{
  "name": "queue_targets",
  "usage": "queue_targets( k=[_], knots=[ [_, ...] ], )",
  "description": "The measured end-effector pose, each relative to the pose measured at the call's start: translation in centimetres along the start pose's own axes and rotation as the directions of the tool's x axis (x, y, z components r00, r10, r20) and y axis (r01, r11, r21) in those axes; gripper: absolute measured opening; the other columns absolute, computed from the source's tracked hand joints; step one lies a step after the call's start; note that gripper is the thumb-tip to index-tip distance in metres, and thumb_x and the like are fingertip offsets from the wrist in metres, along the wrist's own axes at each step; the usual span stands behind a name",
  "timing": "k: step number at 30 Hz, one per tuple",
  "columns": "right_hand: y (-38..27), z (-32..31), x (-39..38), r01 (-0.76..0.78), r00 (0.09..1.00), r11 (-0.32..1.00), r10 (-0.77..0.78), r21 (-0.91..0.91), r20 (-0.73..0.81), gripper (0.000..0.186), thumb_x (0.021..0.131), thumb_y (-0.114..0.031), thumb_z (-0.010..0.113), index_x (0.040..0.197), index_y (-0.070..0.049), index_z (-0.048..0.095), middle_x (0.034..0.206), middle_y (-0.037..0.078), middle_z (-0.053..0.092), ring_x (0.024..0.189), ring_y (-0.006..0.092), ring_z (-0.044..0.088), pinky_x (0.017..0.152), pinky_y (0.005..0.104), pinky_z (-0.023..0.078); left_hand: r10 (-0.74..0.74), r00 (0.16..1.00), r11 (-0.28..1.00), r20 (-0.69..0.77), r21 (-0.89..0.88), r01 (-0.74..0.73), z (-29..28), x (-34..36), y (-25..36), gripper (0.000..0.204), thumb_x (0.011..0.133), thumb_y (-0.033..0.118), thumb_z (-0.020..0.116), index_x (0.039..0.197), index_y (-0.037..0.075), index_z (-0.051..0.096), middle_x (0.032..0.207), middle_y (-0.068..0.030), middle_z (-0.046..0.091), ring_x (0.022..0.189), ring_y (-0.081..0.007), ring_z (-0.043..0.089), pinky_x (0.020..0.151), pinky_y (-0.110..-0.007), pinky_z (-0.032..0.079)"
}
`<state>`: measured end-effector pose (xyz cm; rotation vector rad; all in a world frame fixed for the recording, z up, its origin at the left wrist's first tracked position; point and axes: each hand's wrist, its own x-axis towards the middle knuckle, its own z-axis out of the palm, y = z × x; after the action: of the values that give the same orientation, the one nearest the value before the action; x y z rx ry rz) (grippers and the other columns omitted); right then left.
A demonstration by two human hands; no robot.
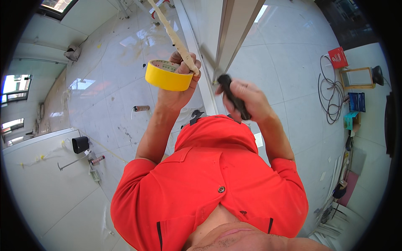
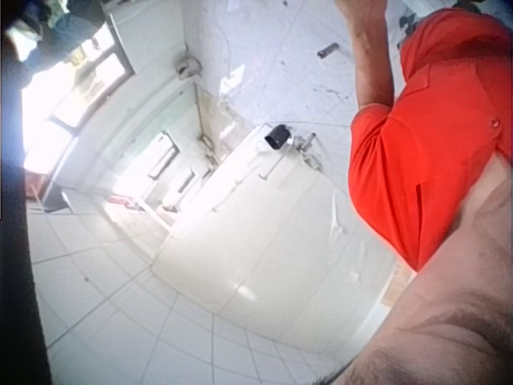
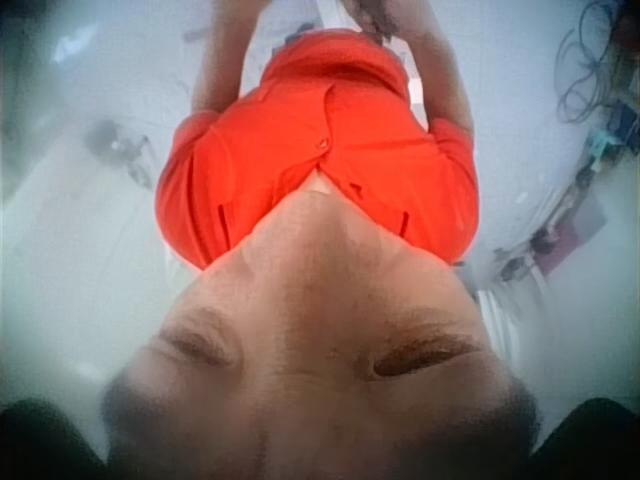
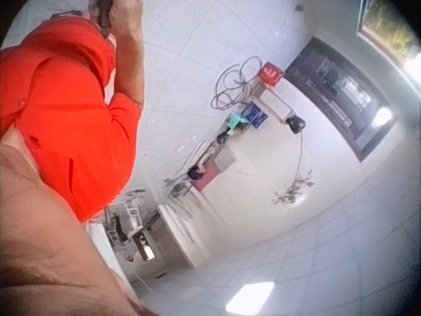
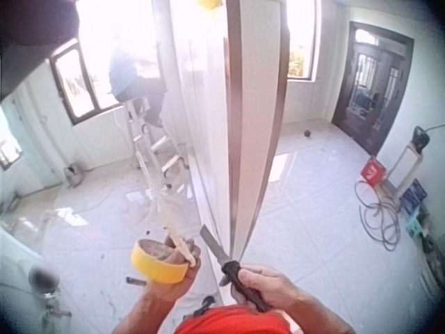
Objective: The person applies yellow tape to a vertical door frame, cuts it with a utility knife, and smooths it along the edge. They repeat this process multiple times, adjusting the tape and trimming excess material.
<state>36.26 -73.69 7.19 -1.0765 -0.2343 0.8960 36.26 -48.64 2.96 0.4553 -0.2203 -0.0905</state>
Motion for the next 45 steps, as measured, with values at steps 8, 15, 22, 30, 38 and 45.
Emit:
queue_targets(
  k=[8, 15, 22, 30, 38, 45],
  knots=[
    [-0.5, 0.7, -1.1, 0.298, 0.721, 0.218, -0.689, -0.929, 0.070, 0.046, 0.101, -0.016, 0.074, 0.146, -0.010, 0.068, 0.087, 0.008, 0.065, 0.068, 0.0210, 0.058, 0.058, 0.0366, 0.048, 0.009, 0.992, 0.999, -0.128, -0.034, -0.013, 0.6, -0.4, 0.2, 0.032, 0.109, 0.009, 0.066, 0.139, 0.012, 0.056, 0.124, -0.0084, 0.066, 0.107, -0.0197, 0.065, 0.093, -0.032, 0.058],
    [-0.7, 0.8, -1.8, 0.242, 0.683, 0.012, -0.713, -0.970, 0.162, 0.059, 0.089, -0.016, 0.084, 0.147, -0.014, 0.069, 0.087, 0.004, 0.064, 0.069, 0.0225, 0.058, 0.059, 0.0371, 0.049, -0.010, 0.994, 0.997, -0.111, 0.081, 0.019, -0.3, -0.9, 0.8, 0.035, 0.104, 0.006, 0.072, 0.135, 0.013, 0.058, 0.123, -0.0086, 0.065, 0.099, -0.0193, 0.060, 0.089, -0.030, 0.055],
    [-0.9, 1.0, -2.4, 0.214, 0.715, -0.042, -0.674, -0.976, 0.185, 0.058, 0.089, -0.013, 0.083, 0.145, -0.013, 0.070, 0.085, 0.005, 0.061, 0.070, 0.0222, 0.057, 0.059, 0.0375, 0.048, -0.031, 0.998, 0.987, -0.063, 0.155, 0.040, -0.6, -1.8, 1.3, 0.033, 0.100, 0.005, 0.077, 0.130, 0.009, 0.062, 0.117, -0.0067, 0.066, 0.097, -0.0187, 0.059, 0.088, -0.030, 0.054],
    [-3.3, -3.1, -4.4, 0.028, 0.625, 0.097, -0.779, -0.995, -0.058, 0.048, 0.098, -0.012, 0.075, 0.146, -0.010, 0.069, 0.088, 0.012, 0.061, 0.074, 0.0307, 0.062, 0.065, 0.0428, 0.051, -0.026, 0.990, 1.000, 0.138, -0.011, 0.028, -1.5, -1.4, 1.5, 0.024, 0.103, 0.025, 0.075, 0.122, 0.011, 0.068, 0.117, -0.0077, 0.061, 0.103, -0.0214, 0.058, 0.090, -0.033, 0.052],
    [-20.9, -1.6, -1.7, 0.241, -0.086, -0.246, -0.969, -0.939, 0.232, 0.053, 0.100, -0.004, 0.068, 0.152, 0.002, 0.060, 0.090, 0.007, 0.060, 0.077, 0.0171, 0.054, 0.067, 0.0298, 0.044, -0.001, 0.996, 0.997, -0.085, 0.077, 0.007, 2.1, 0.8, 2.6, 0.031, 0.104, -0.002, 0.067, 0.127, 0.019, 0.066, 0.121, -0.0059, 0.069, 0.102, -0.0186, 0.062, 0.083, -0.032, 0.059],
    [-29.5, -0.9, 2.4, 0.242, -0.293, -0.308, -0.927, -0.920, 0.233, 0.051, 0.100, -0.012, 0.074, 0.150, -0.012, 0.066, 0.094, 0.007, 0.063, 0.075, 0.0215, 0.062, 0.067, 0.0356, 0.052, 0.056, 0.994, 0.993, -0.090, 0.110, -0.046, 3.3, 0.6, 1.9, 0.025, 0.107, 0.000, 0.064, 0.126, 0.015, 0.064, 0.120, -0.0072, 0.065, 0.099, -0.0190, 0.062, 0.084, -0.032, 0.061]
  ],
)
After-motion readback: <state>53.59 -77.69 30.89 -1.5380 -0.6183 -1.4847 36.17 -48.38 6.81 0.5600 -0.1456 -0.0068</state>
